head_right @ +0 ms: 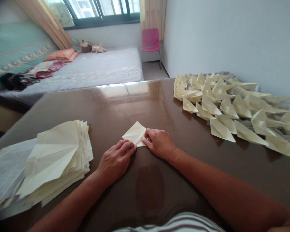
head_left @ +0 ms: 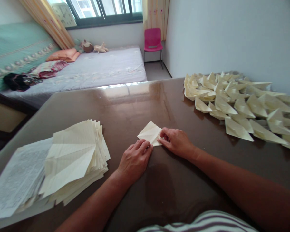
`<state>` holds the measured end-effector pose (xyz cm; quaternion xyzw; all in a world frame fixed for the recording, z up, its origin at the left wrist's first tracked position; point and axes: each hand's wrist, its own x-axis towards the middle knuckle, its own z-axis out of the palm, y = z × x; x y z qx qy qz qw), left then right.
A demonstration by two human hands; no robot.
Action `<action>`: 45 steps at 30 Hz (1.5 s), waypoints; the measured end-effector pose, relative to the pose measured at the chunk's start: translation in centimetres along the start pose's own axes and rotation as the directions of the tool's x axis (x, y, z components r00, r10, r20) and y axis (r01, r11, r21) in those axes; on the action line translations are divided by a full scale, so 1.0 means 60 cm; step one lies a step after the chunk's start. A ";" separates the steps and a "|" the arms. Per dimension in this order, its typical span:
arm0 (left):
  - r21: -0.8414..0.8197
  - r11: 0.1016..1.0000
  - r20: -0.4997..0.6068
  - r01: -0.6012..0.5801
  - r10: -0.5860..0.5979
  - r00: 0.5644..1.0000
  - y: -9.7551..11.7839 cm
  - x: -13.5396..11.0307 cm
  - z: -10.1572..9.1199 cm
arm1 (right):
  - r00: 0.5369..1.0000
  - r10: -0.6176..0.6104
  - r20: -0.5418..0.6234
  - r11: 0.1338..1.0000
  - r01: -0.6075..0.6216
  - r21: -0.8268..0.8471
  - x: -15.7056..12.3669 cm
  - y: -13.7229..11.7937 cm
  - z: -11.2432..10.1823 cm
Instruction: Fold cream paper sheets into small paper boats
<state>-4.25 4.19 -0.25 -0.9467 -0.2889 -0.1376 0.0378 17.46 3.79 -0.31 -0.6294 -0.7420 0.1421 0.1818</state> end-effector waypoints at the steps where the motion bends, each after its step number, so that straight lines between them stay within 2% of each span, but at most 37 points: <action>1: -0.007 1.000 -0.001 -0.011 0.011 1.000 0.002 0.001 0.001 | 1.000 -0.003 0.000 1.000 0.003 -0.002 0.000 0.000 0.000; 9: 0.026 0.999 0.051 -0.039 0.038 0.998 0.015 0.008 0.005 | 0.998 -0.056 -0.042 0.998 0.056 0.004 0.000 0.005 0.006; 12: 0.031 0.999 0.068 -0.023 0.020 0.997 0.016 0.008 0.003 | 0.982 -0.131 -0.138 0.988 0.141 0.059 -0.002 0.008 -0.010; 14: 0.023 1.000 0.075 -0.018 0.016 0.997 0.015 0.008 0.003 | 0.964 -0.190 -0.188 0.981 0.194 0.000 -0.010 0.003 -0.027; 15: 0.019 1.000 0.079 -0.015 0.013 0.997 0.015 0.008 0.004 | 0.960 -0.226 -0.165 0.974 0.218 -0.061 -0.016 -0.001 -0.036; 18: 0.010 1.000 0.090 -0.007 0.006 0.996 0.015 0.007 0.004 | 0.934 -0.323 0.150 0.907 0.351 -0.234 -0.041 -0.023 -0.048; 20: 0.009 1.000 0.096 -0.004 0.003 0.995 0.015 0.007 0.004 | 0.917 -0.284 0.281 0.871 0.369 -0.324 -0.056 -0.039 -0.045; 23: 0.009 1.000 0.106 -0.004 0.003 0.994 0.015 0.007 0.003 | 0.912 -0.168 0.375 0.846 0.329 -0.419 -0.070 -0.057 -0.034; 34: 0.056 0.998 0.129 -0.011 0.004 0.992 0.017 0.009 -0.001 | 0.884 0.068 0.463 0.824 0.212 -0.526 -0.075 -0.065 -0.057; 38: 0.058 0.998 0.130 -0.008 0.000 0.991 0.020 0.010 -0.001 | 0.926 -0.032 0.376 0.836 0.231 -0.497 -0.074 -0.069 -0.044; 40: 0.055 0.998 0.123 -0.008 0.001 0.992 0.020 0.009 -0.001 | 0.929 -0.080 0.362 0.839 0.259 -0.478 -0.073 -0.070 -0.034; 43: 0.025 1.000 0.100 -0.007 0.005 0.995 0.007 0.008 -0.001 | 0.924 -0.085 0.373 0.839 0.268 -0.473 -0.070 -0.067 -0.026; 45: 0.015 0.998 0.047 0.068 -0.069 0.997 -0.010 0.006 0.000 | 0.928 -0.111 0.357 0.837 0.281 -0.469 -0.067 -0.063 -0.027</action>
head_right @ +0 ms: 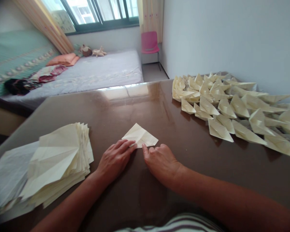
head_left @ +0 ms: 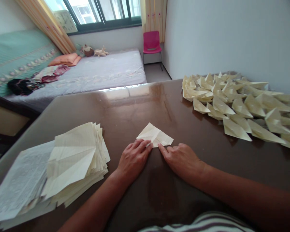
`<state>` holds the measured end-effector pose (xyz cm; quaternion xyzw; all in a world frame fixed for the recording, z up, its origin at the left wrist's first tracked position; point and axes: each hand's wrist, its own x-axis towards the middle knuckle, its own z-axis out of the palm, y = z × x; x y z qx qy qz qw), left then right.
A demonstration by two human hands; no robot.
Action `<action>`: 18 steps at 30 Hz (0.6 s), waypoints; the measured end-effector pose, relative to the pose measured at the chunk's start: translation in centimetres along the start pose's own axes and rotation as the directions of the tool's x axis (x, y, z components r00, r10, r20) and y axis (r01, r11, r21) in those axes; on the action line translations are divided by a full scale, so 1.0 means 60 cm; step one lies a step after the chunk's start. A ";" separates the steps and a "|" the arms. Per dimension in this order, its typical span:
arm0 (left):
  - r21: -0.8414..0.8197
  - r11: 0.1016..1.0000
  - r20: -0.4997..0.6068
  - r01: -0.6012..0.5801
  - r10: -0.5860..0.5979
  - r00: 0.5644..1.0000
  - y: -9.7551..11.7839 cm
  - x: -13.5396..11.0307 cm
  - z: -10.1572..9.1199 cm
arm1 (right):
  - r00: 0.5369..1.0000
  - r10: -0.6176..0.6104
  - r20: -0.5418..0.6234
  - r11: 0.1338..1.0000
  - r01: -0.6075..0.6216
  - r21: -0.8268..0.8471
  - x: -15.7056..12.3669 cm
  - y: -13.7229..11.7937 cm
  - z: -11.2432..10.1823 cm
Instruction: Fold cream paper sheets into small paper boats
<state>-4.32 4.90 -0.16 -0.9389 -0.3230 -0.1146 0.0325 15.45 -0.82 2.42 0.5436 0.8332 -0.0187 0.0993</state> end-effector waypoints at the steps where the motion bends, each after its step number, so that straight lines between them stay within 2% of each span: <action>1: -0.005 0.997 -0.043 0.074 -0.074 0.996 -0.011 0.000 0.001 | 1.000 -0.006 -0.025 1.000 0.006 -0.002 0.001 0.004 -0.001; 3: -0.057 0.976 -0.100 0.212 -0.217 0.971 -0.031 0.000 0.004 | 0.997 -0.007 -0.078 1.000 0.007 -0.002 0.004 0.012 -0.003; 6: -0.180 0.945 -0.068 0.273 -0.288 0.955 -0.049 0.002 0.011 | 0.993 0.003 -0.117 1.000 -0.001 0.019 0.009 0.024 -0.006; 13: -0.490 0.830 -0.009 0.267 -0.311 0.950 -0.033 -0.001 0.009 | 0.975 0.049 -0.218 0.998 -0.037 0.057 0.021 0.060 0.001; 18: -0.598 0.780 0.009 0.183 -0.222 0.975 -0.014 -0.010 0.004 | 0.957 0.004 -0.291 0.995 0.026 0.100 0.031 0.079 0.020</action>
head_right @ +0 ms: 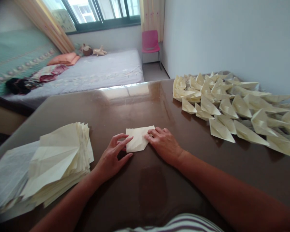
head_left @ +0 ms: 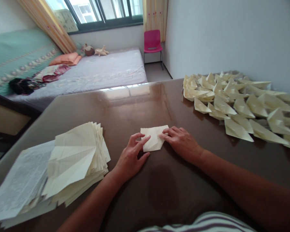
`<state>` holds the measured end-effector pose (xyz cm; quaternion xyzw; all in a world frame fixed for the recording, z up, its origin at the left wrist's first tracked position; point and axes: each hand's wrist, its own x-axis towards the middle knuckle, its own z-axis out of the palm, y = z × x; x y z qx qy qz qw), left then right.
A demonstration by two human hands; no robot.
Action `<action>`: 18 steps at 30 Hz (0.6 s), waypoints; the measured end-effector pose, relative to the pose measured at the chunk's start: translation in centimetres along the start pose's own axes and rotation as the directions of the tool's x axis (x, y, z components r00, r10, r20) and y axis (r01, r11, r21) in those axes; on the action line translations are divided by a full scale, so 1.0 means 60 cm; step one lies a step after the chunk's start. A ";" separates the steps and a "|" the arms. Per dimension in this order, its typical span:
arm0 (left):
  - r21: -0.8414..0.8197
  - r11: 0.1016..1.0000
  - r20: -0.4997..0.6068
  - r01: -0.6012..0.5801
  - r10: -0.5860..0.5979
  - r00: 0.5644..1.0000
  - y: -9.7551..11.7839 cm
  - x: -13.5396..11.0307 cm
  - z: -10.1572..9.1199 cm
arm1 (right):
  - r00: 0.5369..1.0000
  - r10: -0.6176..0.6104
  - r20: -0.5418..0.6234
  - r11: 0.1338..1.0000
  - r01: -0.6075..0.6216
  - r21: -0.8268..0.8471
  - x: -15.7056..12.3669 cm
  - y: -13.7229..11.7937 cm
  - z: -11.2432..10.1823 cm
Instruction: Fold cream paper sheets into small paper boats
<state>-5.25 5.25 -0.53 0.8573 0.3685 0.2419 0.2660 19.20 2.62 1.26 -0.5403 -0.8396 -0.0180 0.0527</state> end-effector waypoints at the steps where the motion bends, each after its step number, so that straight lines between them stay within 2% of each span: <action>1: -0.013 1.000 0.018 -0.019 0.019 1.000 0.003 -0.002 0.001 | 1.000 -0.009 -0.013 1.000 0.009 0.026 0.000 0.003 0.005; 4: 0.013 0.996 0.057 -0.094 0.093 0.994 0.010 -0.006 0.005 | 0.998 -0.028 -0.052 0.994 0.033 0.108 0.001 0.009 0.016; 6: 0.116 0.977 0.080 -0.177 0.169 0.982 0.016 -0.006 0.004 | 0.996 -0.037 -0.076 0.987 0.049 0.152 0.001 0.010 0.020; 9: 0.330 0.885 0.131 -0.329 0.302 0.944 0.024 -0.004 -0.001 | 0.994 -0.059 -0.097 0.977 0.078 0.199 0.001 0.009 0.019; 12: 0.481 0.782 0.128 -0.396 0.384 0.914 0.031 -0.003 -0.005 | 0.989 -0.103 -0.105 0.965 0.125 0.232 0.002 0.008 0.014; 15: 0.495 0.757 0.154 -0.427 0.407 0.900 0.038 -0.004 -0.003 | 0.980 -0.174 -0.097 0.930 0.196 0.310 0.003 0.011 0.012; 18: 0.417 0.820 0.202 -0.393 0.337 0.919 0.041 -0.004 0.003 | 0.971 -0.220 -0.095 0.878 0.240 0.414 0.005 0.019 0.016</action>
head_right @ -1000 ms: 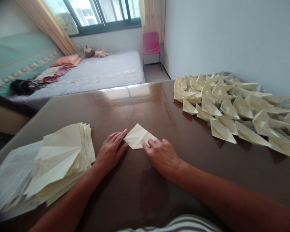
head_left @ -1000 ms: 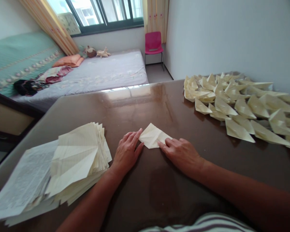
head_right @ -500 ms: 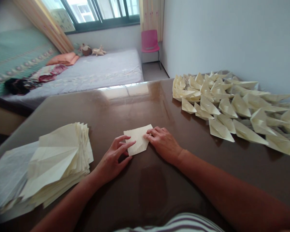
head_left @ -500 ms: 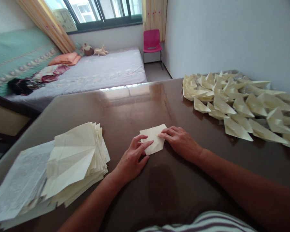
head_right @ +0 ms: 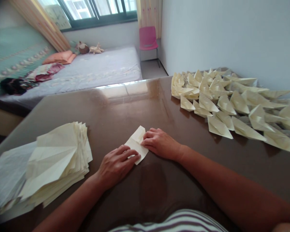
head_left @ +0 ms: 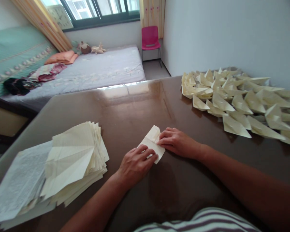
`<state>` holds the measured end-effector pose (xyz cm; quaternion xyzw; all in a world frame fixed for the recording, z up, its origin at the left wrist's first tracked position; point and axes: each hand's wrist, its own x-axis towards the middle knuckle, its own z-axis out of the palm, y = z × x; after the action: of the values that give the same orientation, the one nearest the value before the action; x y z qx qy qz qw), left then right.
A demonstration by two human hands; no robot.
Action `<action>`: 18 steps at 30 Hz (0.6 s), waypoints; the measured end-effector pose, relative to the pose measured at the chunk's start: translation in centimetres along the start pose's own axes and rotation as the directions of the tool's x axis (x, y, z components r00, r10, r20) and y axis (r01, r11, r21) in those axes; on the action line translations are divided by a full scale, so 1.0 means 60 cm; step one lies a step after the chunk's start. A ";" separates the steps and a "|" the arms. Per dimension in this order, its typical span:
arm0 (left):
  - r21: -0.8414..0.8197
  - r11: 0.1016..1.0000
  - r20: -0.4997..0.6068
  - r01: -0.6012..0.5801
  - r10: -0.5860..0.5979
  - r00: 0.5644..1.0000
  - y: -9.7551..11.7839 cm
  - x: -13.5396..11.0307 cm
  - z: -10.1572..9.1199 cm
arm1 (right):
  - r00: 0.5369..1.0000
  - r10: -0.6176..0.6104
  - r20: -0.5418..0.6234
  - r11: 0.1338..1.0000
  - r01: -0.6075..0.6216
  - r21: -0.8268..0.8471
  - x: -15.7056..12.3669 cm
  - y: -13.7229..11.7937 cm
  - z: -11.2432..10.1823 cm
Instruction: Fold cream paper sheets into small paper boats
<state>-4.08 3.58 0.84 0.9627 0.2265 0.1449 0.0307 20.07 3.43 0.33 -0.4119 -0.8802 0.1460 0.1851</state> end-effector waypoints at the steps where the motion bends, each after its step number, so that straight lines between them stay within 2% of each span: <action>1: -0.052 0.998 0.014 0.037 -0.036 0.999 0.000 0.001 0.002 | 1.000 -0.003 0.004 0.999 0.003 0.037 0.000 0.003 0.000; 5: -0.256 0.934 0.031 0.250 -0.251 0.968 -0.008 0.007 0.013 | 1.000 -0.001 0.028 0.985 -0.004 0.172 -0.001 0.012 -0.004; 8: -0.307 0.872 0.055 0.381 -0.383 0.922 -0.014 0.014 0.020 | 0.999 -0.006 0.049 0.973 -0.005 0.231 0.000 0.014 -0.010; 14: -0.236 0.854 0.060 0.463 -0.463 0.884 -0.013 0.024 0.024 | 0.996 -0.001 0.089 0.964 -0.023 0.266 0.000 0.012 -0.019; 18: -0.179 0.857 0.070 0.483 -0.478 0.875 -0.012 0.026 0.026 | 0.994 0.063 0.093 0.970 -0.083 0.230 0.001 0.008 -0.010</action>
<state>-2.58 4.92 -0.33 0.8698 0.4442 0.1425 0.1605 20.61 3.84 0.69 -0.4128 -0.8483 0.2725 0.1890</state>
